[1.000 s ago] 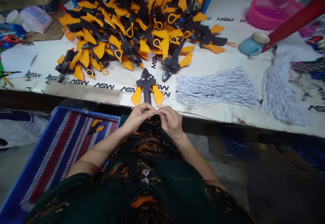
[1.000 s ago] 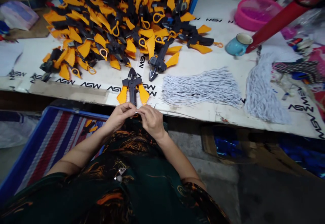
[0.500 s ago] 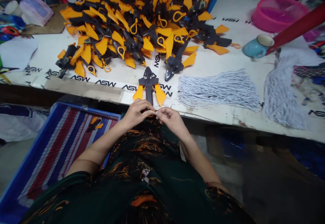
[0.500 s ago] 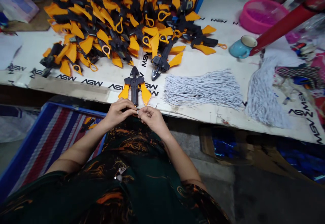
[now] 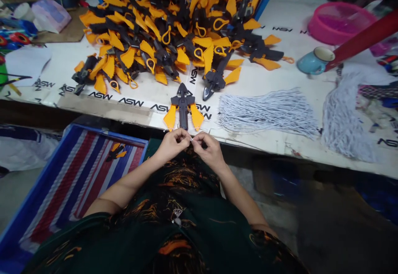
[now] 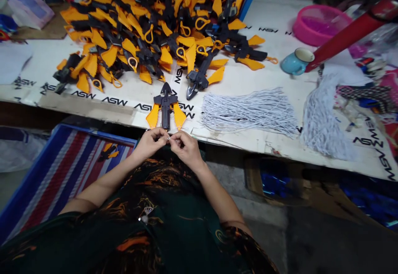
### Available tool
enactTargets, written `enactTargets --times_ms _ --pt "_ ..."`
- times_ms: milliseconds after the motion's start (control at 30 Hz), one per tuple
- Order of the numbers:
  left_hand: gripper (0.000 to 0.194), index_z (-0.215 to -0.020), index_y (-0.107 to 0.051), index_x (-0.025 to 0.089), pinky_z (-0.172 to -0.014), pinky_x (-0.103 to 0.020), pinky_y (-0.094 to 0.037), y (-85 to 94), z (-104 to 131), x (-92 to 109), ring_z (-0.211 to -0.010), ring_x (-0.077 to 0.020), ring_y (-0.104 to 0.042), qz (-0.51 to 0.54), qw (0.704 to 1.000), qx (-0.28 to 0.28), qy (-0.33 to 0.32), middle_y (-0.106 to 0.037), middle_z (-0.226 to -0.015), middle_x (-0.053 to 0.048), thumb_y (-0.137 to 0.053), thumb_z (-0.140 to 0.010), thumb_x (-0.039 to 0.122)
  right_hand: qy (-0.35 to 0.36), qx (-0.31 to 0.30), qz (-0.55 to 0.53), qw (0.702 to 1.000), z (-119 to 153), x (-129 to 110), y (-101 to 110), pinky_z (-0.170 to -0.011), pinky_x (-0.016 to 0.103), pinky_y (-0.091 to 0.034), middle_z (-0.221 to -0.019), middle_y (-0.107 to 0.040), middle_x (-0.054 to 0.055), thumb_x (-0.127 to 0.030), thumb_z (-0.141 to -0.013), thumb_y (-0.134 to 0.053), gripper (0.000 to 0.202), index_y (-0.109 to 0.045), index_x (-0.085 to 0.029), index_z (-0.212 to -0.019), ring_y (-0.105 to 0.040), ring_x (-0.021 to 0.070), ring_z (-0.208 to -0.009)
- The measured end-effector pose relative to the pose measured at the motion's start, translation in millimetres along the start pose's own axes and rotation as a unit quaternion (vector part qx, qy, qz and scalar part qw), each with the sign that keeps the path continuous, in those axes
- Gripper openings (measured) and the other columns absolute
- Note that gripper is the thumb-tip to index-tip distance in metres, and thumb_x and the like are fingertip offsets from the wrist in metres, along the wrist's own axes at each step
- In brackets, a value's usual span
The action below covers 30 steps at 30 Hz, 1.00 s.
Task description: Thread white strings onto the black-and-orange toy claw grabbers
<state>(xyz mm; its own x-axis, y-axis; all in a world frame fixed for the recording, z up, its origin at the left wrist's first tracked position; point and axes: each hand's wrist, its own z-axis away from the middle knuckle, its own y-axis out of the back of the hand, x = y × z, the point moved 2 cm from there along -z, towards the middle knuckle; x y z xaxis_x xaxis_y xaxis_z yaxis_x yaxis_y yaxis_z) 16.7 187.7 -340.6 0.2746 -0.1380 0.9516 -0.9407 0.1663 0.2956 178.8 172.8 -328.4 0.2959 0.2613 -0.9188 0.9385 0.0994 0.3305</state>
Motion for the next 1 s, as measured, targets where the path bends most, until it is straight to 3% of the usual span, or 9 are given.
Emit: enactTargets --times_ms 100,200,267,400,567,700,833,933,1000 --pt "0.013 -0.083 -0.068 0.019 -0.065 -0.025 -0.046 4.9 0.7 0.4 -0.067 -0.0132 -0.062 -0.059 0.993 0.024 -0.097 -0.070 -0.075 -0.001 -0.060 -0.089 0.028 -0.075 -0.006 -0.036 0.997 -0.4 3.2 -2.4 -0.060 0.026 -0.042 -0.067 -0.057 -0.002 -0.038 -0.089 -0.058 0.018 -0.059 -0.022 -0.080 -0.049 0.0120 -0.059" --pt "0.013 -0.090 -0.069 0.020 -0.075 -0.030 -0.047 12.1 2.2 4.3 -0.080 -0.0165 -0.067 -0.147 0.963 0.007 -0.226 -0.074 -0.085 -0.005 -0.058 -0.094 0.027 -0.124 -0.038 -0.074 0.989 -0.9 3.6 -4.4 -0.057 0.025 -0.038 -0.064 -0.052 -0.004 -0.044 -0.089 -0.060 0.024 -0.058 -0.022 -0.081 -0.045 0.0114 -0.058" --pt "0.013 -0.089 -0.067 0.020 -0.076 -0.031 -0.047 16.1 3.2 6.5 -0.078 -0.0168 -0.066 -0.182 0.950 -0.009 -0.253 -0.073 -0.084 -0.005 -0.057 -0.095 0.026 -0.137 -0.064 -0.110 0.982 -0.8 2.7 -4.9 -0.057 0.025 -0.038 -0.067 -0.052 -0.004 -0.048 -0.088 -0.061 0.027 -0.058 -0.021 -0.083 -0.045 0.0110 -0.059" --pt "0.014 -0.087 -0.060 0.019 -0.071 -0.028 -0.047 17.0 4.3 7.9 -0.073 -0.0149 -0.061 -0.111 0.977 -0.029 -0.181 -0.066 -0.081 -0.003 -0.055 -0.094 0.029 -0.121 -0.080 -0.142 0.979 0.4 1.4 -6.4 -0.061 0.025 -0.038 -0.075 -0.055 -0.002 -0.053 -0.087 -0.063 0.032 -0.059 -0.021 -0.087 -0.047 0.0109 -0.064" --pt "0.023 -0.089 -0.053 0.019 -0.059 -0.023 -0.044 10.5 4.9 3.1 -0.061 -0.0098 -0.055 0.029 0.996 -0.062 -0.052 -0.058 -0.078 0.001 -0.054 -0.095 0.042 -0.141 -0.037 -0.112 0.983 2.0 6.2 -9.4 -0.053 0.024 -0.028 -0.062 -0.044 -0.006 -0.059 -0.086 -0.064 0.039 -0.055 -0.022 -0.078 -0.035 0.0093 -0.055" --pt "0.020 -0.092 -0.053 0.020 -0.067 -0.025 -0.047 16.4 2.9 2.2 -0.069 -0.0120 -0.059 -0.038 0.995 -0.053 -0.075 -0.060 -0.083 0.000 -0.050 -0.098 0.039 -0.159 -0.039 -0.156 0.974 1.6 7.9 -7.3 -0.053 0.024 -0.033 -0.064 -0.048 -0.006 -0.062 -0.083 -0.065 0.041 -0.055 -0.022 -0.082 -0.042 0.0097 -0.054" --pt "0.014 -0.103 -0.058 0.019 -0.081 -0.033 -0.047 21.2 -2.6 5.2 -0.092 -0.0201 -0.063 -0.230 0.941 -0.087 -0.230 -0.068 -0.100 -0.008 -0.049 -0.099 0.029 -0.175 -0.034 -0.147 0.973 1.3 6.3 -7.4 -0.051 0.025 -0.029 -0.059 -0.044 -0.007 -0.060 -0.084 -0.065 0.039 -0.054 -0.022 -0.078 -0.038 0.0096 -0.051" --pt "0.017 -0.096 -0.059 0.019 -0.075 -0.033 -0.043 22.1 -6.3 6.2 -0.083 -0.0200 -0.062 -0.331 0.881 -0.108 -0.322 -0.069 -0.093 -0.008 -0.043 -0.101 0.022 -0.164 -0.030 -0.147 0.975 1.2 2.9 -9.2 -0.053 0.025 -0.031 -0.062 -0.046 -0.006 -0.056 -0.086 -0.063 0.036 -0.054 -0.022 -0.078 -0.040 0.0100 -0.055" --pt "0.021 -0.091 -0.059 0.019 -0.071 -0.033 -0.040 26.4 -7.0 7.7 -0.076 -0.0187 -0.061 -0.350 0.862 -0.099 -0.354 -0.069 -0.086 -0.006 -0.041 -0.101 0.020 -0.154 -0.027 -0.132 0.979 1.8 0.7 -8.3 -0.055 0.025 -0.033 -0.064 -0.049 -0.004 -0.053 -0.087 -0.062 0.034 -0.054 -0.021 -0.077 -0.042 0.0104 -0.057"
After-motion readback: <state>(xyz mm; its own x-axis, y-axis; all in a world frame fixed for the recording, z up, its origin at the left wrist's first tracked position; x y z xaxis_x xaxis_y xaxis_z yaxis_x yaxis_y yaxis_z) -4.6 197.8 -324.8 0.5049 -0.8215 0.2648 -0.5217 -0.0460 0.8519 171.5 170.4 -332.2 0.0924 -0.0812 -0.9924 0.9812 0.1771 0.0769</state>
